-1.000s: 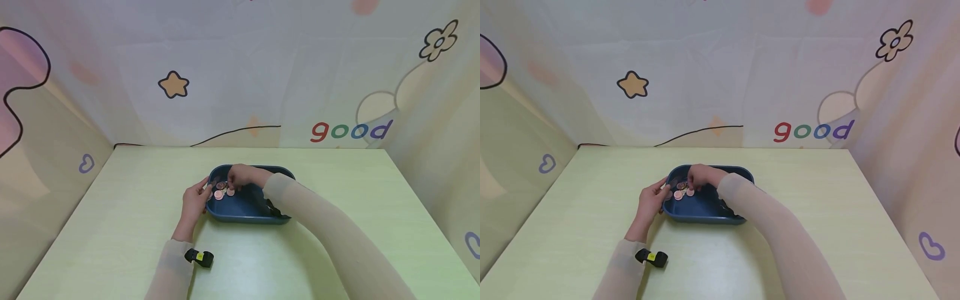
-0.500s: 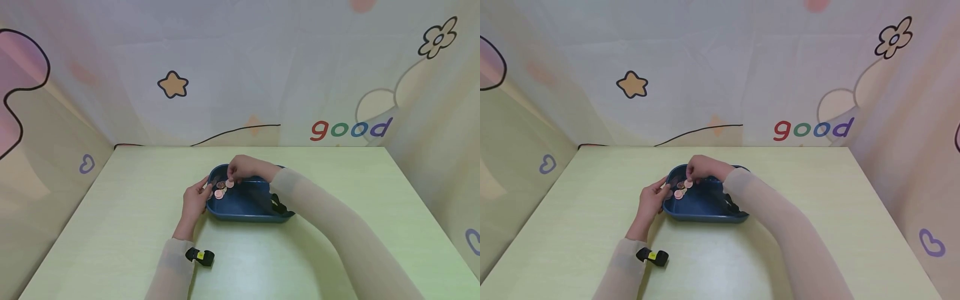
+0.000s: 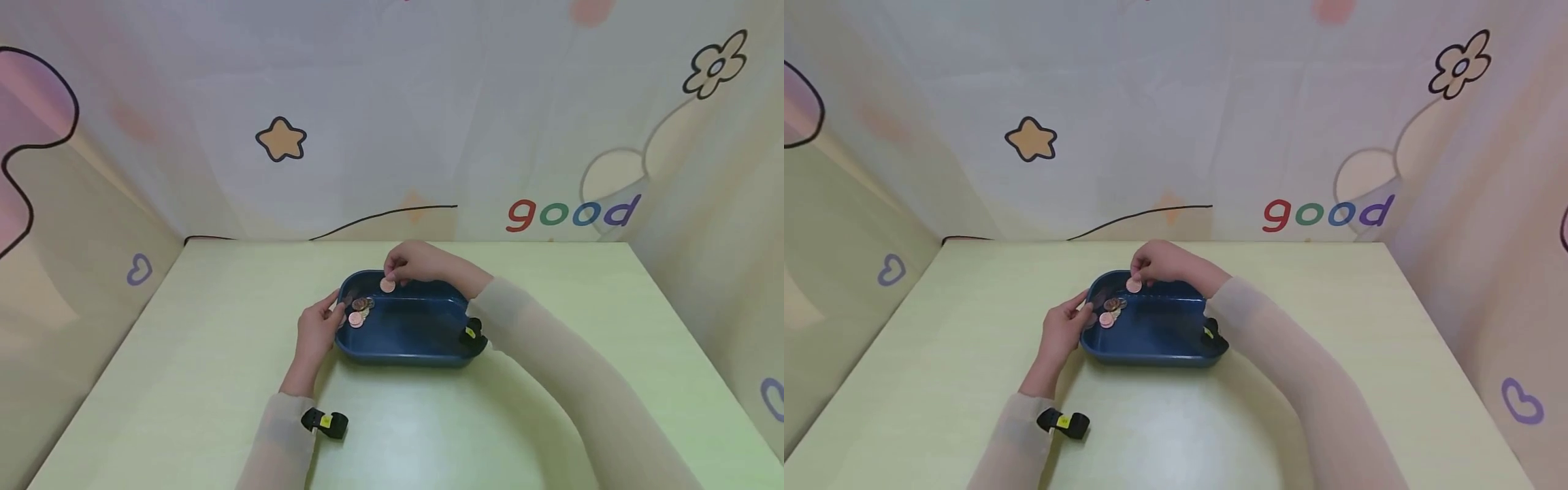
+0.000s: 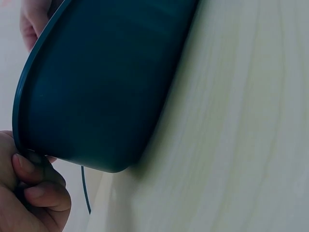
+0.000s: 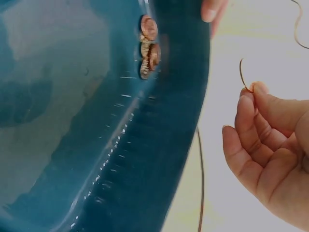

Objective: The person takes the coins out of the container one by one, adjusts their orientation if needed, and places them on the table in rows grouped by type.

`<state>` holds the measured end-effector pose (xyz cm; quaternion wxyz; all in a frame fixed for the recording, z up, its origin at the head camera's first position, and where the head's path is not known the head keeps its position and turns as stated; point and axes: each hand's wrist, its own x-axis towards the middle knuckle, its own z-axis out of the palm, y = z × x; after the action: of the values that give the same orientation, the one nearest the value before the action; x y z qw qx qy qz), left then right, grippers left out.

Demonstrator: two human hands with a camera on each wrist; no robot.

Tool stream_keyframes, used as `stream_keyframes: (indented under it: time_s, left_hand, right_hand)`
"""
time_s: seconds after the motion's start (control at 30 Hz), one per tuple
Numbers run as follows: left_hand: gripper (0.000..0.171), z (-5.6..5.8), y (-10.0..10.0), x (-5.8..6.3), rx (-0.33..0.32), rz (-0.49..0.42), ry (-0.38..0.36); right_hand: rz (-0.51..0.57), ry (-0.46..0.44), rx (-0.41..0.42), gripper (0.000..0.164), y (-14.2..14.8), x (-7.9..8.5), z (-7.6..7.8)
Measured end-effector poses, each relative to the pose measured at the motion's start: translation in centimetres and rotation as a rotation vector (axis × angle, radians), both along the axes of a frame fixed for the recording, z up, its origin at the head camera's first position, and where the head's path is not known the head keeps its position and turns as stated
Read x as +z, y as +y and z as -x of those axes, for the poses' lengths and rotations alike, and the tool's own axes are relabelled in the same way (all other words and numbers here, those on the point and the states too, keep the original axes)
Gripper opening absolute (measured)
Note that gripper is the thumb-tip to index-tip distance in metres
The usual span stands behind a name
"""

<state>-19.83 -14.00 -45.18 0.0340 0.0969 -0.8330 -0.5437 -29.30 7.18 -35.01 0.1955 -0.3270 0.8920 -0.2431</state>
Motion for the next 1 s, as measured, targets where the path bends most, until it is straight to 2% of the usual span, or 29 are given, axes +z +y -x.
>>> stream_keyframes:
  time_s: [0.17, 0.47, 0.63, 0.87, 1.0]
  left_hand:
    - [0.044, 0.1, -0.1, 0.3, 0.007, 0.003, -0.009]
    - [0.044, 0.0, -0.1, 0.3, 0.006, 0.041, 0.006]
    - [0.043, 0.1, 0.0, 0.4, -0.013, 0.066, 0.039]
    - [0.042, 0.0, 0.1, 0.5, -0.005, 0.089, 0.044]
    - [0.042, 0.0, 0.2, 0.5, -0.002, 0.089, 0.039]
  right_hand:
    - [0.022, 0.018, -0.037, 0.015, 1.6, 0.8, -0.7]
    - [0.039, -0.001, -0.167, 0.018, 4.8, 1.3, -1.9]
    - [0.063, -0.035, -0.256, 0.019, 6.8, 1.1, -2.0]
    - [0.103, -0.035, -0.337, 0.020, 9.7, 0.7, -2.4]
    - [0.097, -0.029, -0.396, 0.021, 11.3, 0.0, -2.5]
